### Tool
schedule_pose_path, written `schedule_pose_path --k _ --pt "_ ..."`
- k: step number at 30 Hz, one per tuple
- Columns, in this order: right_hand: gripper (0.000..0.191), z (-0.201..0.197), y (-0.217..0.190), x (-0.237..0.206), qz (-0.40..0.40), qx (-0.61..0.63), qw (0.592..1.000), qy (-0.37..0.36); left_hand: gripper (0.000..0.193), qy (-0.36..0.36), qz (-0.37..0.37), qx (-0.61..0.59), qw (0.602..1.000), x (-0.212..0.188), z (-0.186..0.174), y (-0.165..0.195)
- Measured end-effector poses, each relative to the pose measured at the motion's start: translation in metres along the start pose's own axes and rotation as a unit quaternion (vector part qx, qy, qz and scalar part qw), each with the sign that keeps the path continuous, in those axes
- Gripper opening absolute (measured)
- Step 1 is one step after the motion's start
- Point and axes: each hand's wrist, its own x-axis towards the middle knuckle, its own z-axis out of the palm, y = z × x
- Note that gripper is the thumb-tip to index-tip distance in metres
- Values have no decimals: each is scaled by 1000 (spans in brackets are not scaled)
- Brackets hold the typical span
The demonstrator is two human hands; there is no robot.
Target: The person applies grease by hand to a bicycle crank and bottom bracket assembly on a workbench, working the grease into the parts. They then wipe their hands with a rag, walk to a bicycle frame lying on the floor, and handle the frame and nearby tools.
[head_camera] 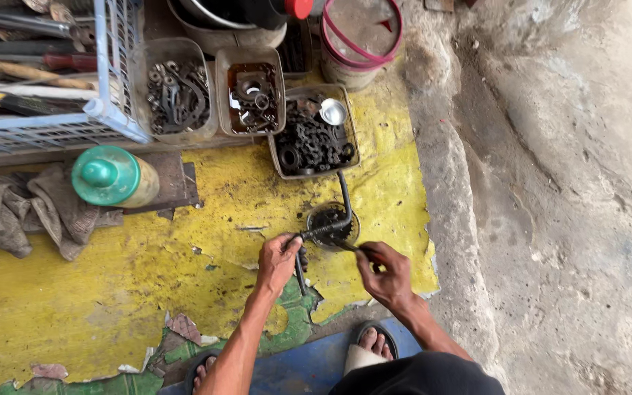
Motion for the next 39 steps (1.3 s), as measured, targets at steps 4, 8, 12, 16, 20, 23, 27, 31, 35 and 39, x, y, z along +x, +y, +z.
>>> schedule_pose_path --k 4,8,12,16,20,23,27,31,35,39 --pt "18 14 3 5 62 -40 992 -105 26 -19 -26 -28 999 -3 -1 -3" --pt "17 8 6 15 56 -14 994 -94 23 -23 -96 -89 991 -5 -1 7" --pt "11 -13 4 12 15 2 998 63 25 -23 -80 -111 990 -6 1 13" --pt "9 -15 -4 8 0 -9 999 46 24 -19 -42 -24 999 -2 0 5" --pt "10 -16 -4 13 -48 4 998 45 22 9 59 53 997 -3 -1 -4" --pt "10 -21 3 17 -16 2 1000 -17 20 21 66 108 992 -11 -2 -3" --pt "13 -22 7 15 -66 0 997 -30 21 6 37 105 994 -18 -5 9" --pt "12 -16 3 12 -42 -15 999 -14 20 5 69 137 988 -20 -9 19" --pt "15 -4 -10 4 12 42 998 -41 17 0 76 136 988 -19 -7 18" --pt "19 13 -19 -3 26 82 996 -27 20 7 135 131 982 -19 -7 13"
